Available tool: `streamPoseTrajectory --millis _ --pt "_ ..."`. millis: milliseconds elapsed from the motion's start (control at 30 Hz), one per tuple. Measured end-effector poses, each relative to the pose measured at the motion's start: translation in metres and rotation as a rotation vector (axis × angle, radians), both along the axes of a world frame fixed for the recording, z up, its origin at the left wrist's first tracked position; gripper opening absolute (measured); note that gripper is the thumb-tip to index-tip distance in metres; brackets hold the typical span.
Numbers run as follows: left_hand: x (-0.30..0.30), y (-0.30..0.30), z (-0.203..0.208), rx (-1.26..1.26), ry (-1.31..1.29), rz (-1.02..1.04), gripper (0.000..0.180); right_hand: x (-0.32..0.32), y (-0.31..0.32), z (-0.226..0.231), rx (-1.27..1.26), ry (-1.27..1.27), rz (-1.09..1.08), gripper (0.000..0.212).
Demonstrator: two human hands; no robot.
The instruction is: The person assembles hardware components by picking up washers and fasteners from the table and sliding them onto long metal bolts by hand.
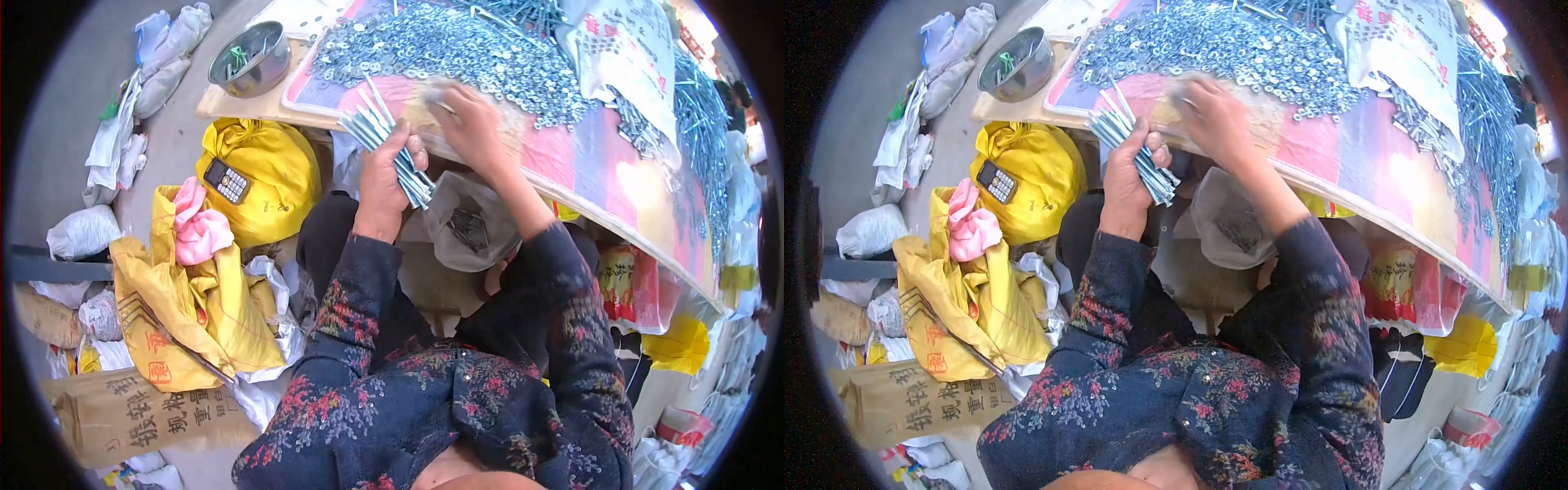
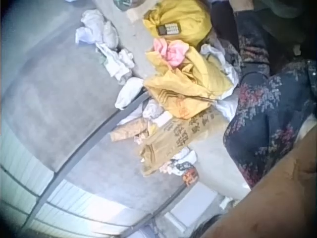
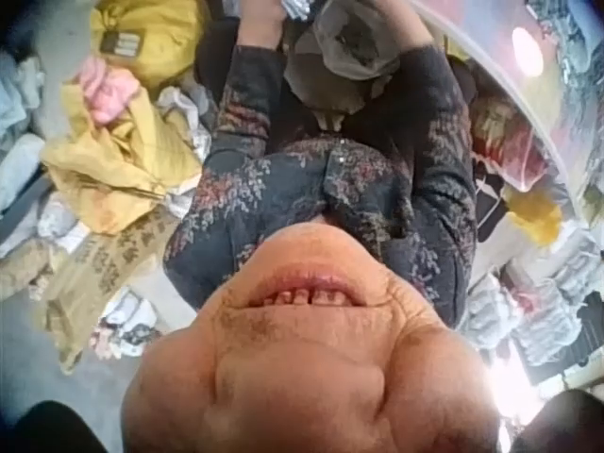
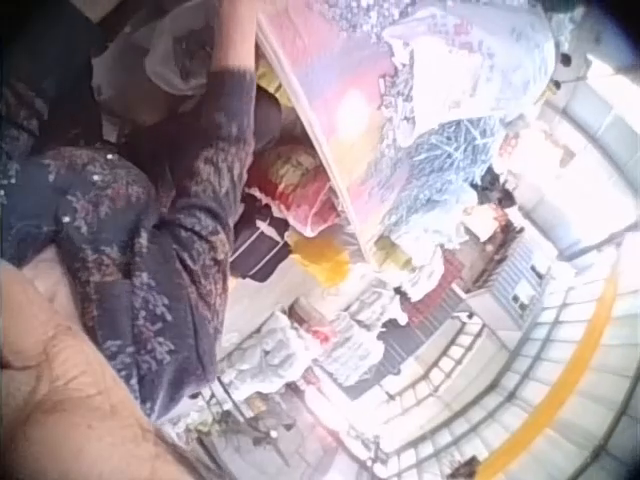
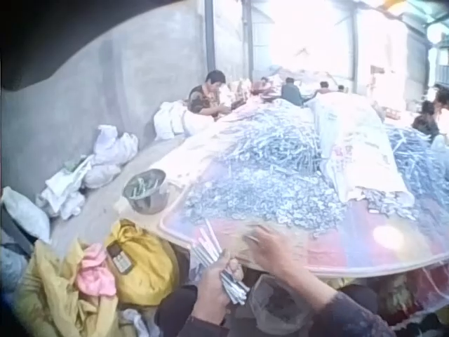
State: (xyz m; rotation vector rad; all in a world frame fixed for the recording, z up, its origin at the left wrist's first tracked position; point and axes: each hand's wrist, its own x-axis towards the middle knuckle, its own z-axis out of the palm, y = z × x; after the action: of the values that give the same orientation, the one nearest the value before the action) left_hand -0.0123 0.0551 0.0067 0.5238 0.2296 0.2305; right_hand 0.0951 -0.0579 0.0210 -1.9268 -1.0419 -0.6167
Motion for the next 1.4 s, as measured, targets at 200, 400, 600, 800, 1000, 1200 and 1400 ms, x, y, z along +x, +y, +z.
streamPoseTrajectory --millis 200,400,600,800,1000,1200,1400 --pt "-0.007 0.022 -0.010 -0.068 0.049 0.096 0.013 0.059 0.121 -0.022 -0.325 -0.244 0.070 0.029" --pt "-0.019 0.026 0.001 0.073 0.171 0.123 0.012 0.051 0.046 -0.011 -0.464 -0.354 -0.015 0.027" --pt "-0.018 -0.009 0.001 0.219 0.215 -0.215 0.021 -0.029 -0.016 0.026 0.070 0.799 0.088 0.027" --pt "-0.023 -0.045 0.003 0.275 0.123 -0.358 0.020 -0.034 -0.054 0.019 0.333 1.129 0.027 0.025" --pt "-0.020 -0.070 -0.010 0.276 0.073 -0.489 0.016 -0.030 -0.108 0.021 0.490 1.056 -0.015 0.022" --pt "-0.020 -0.073 -0.012 0.222 0.128 -0.528 0.016 0.053 -0.269 0.023 0.114 0.779 -0.802 0.020" --pt "-0.012 -0.086 -0.013 0.261 0.049 -0.625 0.022 0.085 -0.287 0.045 -0.698 0.402 -0.998 0.030"
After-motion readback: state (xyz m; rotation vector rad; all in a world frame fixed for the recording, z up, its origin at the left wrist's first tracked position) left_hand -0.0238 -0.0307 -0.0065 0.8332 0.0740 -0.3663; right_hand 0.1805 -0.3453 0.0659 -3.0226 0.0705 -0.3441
